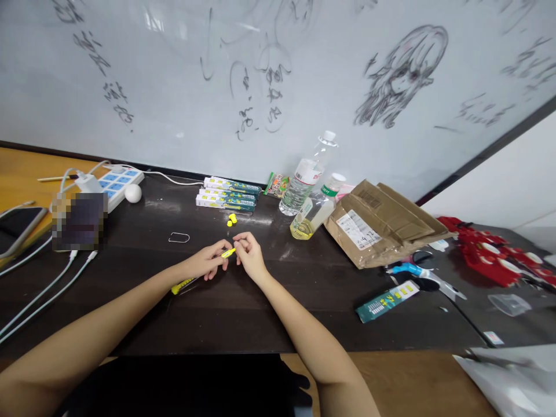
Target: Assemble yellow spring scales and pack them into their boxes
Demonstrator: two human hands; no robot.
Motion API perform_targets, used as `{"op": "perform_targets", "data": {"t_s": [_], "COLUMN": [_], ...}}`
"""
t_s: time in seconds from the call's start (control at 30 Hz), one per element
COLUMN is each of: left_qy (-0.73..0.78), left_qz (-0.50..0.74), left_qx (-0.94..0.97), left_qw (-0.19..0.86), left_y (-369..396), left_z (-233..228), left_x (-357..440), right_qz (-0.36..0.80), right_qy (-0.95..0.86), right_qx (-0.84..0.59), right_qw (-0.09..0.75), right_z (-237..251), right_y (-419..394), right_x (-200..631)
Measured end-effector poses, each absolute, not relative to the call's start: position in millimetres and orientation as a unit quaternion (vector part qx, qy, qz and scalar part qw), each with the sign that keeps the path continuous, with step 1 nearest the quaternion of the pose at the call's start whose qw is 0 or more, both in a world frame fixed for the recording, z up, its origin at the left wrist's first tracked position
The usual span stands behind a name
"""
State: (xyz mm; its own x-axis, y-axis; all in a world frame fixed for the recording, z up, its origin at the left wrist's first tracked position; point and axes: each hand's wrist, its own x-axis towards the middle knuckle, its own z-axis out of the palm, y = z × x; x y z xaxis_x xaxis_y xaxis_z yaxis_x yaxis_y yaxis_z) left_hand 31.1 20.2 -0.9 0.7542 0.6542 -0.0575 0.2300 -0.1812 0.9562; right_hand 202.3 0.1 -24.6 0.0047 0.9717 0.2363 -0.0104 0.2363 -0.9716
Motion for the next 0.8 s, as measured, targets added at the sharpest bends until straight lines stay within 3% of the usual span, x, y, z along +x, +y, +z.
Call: {"op": "perform_targets", "data": {"t_s": [0.23,0.43,0.53,0.63,0.8], "left_qy": [0.319,0.343,0.361,0.380,0.401], "left_qz": [0.214,0.231,0.262,0.298,0.307], "left_qx": [0.769,0.728,0.710,0.694,0.694], "left_qw": [0.512,0.546,0.545,0.533,0.513], "left_y": [17,19,23,30,41], "left_z": [4,1,-1,-4,-6], "left_x": [30,31,31,30,25], "right_qz": [0.401,0.411,0.362,0.215,0.030], "right_qy": [-0.554,-0.566,-0.608,-0.689,-0.829], "right_qx": [-0.446,-0.449,-0.471,-0.521,-0.510], "right_qw": [0.577,0.555,0.527,0.455,0.228], "right_z": [-21,-22,-22,-22,-18], "right_y": [-3,-5,0,12,41], "right_x": [200,199,207,219,223]}}
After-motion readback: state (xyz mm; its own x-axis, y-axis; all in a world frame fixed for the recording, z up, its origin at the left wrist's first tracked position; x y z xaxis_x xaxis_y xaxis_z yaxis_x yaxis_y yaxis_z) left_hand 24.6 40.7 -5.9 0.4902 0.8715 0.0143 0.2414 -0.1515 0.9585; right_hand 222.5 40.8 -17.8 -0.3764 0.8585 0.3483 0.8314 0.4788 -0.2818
